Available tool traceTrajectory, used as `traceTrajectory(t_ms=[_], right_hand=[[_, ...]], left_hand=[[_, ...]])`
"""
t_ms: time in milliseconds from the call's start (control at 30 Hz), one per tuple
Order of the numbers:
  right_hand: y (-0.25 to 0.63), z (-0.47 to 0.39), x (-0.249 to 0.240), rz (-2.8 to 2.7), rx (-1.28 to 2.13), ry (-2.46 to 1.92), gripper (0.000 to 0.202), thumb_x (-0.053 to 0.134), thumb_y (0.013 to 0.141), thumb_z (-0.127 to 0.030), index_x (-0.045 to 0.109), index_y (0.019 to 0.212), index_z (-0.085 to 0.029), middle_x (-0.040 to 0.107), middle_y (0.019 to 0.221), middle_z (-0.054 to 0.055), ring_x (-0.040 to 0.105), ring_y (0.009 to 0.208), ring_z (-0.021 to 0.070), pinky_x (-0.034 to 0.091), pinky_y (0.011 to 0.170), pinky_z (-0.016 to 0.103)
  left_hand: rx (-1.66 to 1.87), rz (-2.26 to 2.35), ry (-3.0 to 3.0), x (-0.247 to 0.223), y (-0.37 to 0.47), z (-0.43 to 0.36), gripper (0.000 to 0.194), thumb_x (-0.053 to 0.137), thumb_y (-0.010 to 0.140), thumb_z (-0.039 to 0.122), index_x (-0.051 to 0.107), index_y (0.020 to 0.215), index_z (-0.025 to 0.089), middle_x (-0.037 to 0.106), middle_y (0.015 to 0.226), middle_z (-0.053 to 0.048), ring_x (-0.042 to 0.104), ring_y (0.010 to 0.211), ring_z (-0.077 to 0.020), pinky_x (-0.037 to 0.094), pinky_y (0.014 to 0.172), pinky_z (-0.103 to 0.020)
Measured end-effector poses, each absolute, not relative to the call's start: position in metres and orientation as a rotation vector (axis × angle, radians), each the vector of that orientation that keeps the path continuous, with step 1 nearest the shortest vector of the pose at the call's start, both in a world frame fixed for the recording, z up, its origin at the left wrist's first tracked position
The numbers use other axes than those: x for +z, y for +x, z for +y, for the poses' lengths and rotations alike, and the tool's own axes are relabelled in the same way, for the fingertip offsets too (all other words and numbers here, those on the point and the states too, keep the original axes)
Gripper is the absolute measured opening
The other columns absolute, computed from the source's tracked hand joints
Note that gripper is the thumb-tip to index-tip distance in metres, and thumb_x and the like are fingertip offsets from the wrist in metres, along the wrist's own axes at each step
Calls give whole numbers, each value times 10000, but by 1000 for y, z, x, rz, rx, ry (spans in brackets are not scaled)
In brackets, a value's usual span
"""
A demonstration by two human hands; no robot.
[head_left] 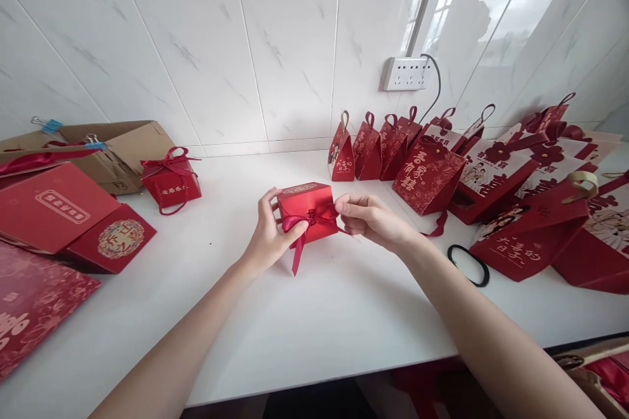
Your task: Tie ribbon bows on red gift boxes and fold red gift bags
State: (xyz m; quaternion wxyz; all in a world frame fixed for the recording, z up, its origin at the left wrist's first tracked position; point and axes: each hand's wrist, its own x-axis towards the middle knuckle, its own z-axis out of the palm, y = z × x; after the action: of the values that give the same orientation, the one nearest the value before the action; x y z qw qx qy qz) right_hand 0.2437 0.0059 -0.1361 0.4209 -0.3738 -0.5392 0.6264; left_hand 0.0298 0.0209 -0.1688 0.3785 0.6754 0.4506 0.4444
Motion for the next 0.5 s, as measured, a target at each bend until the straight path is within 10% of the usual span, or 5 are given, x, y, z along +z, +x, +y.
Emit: traceTrajectory(t_ms=[300,500], right_hand=[[252,8,-134,-1161,2020,-943,441,588,766,-247,209,543,-217,109,474,-111,63,396,29,58,357,193],[247,4,-133,-1352,1761,-908,441,704,741,-417,360,575,-198,163,476,-117,98,407,24,74,378,193]], left_hand=[[1135,1143,1709,-169,32,20,727,674,692,412,235,1252,262,349,1355,-127,348,1305,-286,492,936,-443],[1146,1123,1699,-169,32,20,734,689,676,413,253,1246,259,362,1356,-125,362,1294,-281,506,912,-415]])
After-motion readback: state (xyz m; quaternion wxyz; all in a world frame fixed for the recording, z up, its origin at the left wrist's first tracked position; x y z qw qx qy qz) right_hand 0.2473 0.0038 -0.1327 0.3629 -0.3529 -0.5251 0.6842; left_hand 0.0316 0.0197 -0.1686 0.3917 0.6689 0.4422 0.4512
